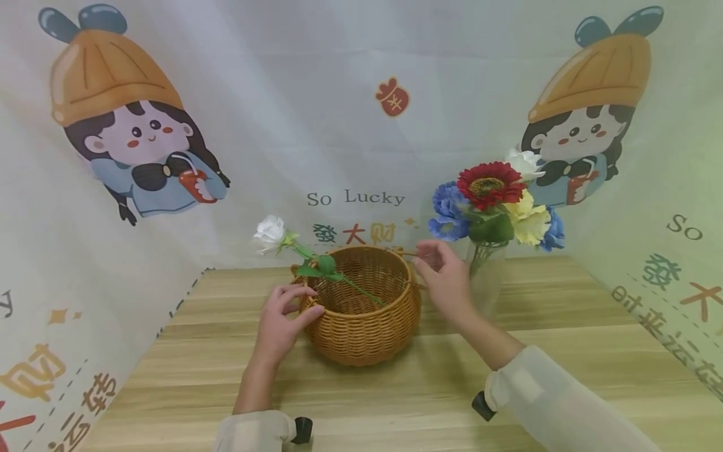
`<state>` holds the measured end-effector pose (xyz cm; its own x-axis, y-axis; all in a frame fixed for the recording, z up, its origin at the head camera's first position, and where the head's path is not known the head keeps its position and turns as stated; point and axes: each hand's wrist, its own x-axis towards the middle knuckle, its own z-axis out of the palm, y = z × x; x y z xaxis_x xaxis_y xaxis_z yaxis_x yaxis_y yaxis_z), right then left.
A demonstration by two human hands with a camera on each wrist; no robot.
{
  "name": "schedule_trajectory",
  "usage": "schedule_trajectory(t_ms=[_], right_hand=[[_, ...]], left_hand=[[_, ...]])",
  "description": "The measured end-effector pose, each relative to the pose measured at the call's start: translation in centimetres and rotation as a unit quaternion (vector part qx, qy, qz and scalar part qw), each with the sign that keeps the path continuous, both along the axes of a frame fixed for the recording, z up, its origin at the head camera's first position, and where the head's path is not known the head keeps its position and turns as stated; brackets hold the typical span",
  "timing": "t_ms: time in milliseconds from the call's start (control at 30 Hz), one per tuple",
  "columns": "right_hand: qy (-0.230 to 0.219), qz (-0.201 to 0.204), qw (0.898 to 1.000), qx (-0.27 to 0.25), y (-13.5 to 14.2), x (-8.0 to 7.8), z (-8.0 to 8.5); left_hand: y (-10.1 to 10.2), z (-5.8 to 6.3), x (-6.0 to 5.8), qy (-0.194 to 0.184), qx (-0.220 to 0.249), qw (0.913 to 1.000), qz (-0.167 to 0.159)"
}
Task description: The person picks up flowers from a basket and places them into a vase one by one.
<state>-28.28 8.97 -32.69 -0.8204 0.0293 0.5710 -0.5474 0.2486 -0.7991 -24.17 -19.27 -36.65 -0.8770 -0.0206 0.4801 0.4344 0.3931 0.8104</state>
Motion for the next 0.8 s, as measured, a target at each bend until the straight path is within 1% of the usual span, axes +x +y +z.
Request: schedule_trajectory(t_ms=[167, 267, 533, 700, 800], right_hand=[[-0.003, 0.017, 0.999, 0.036, -0.9, -0.5, 1.0], [-0.023, 0.031, 0.998, 0.046, -1.5, -0.6, 1.5], [-0.074, 0.103, 0.991, 0.039, -3.4, -1.9, 2.1], [-0.091, 0.126, 0.987, 0.041, -4.2, -2.7, 2.4], [-0.106, 0.132, 0.984, 0.049, -4.7, -3.0, 2.5]], left_hand=[[0.0, 0.1, 0.0, -0.010, 0.003, 0.9999, 0.000], [0.0, 0.2, 0.0, -0.011, 0.001, 0.9999, 0.001], [0.0, 0.2, 0.0, -0.011, 0.000, 0.9999, 0.000], [-0.1, 0.1, -0.1, -0.005, 0.001, 1.0000, 0.000], [-0.1, 0.0, -0.2, 0.000, 0.000, 1.0000, 0.000]])
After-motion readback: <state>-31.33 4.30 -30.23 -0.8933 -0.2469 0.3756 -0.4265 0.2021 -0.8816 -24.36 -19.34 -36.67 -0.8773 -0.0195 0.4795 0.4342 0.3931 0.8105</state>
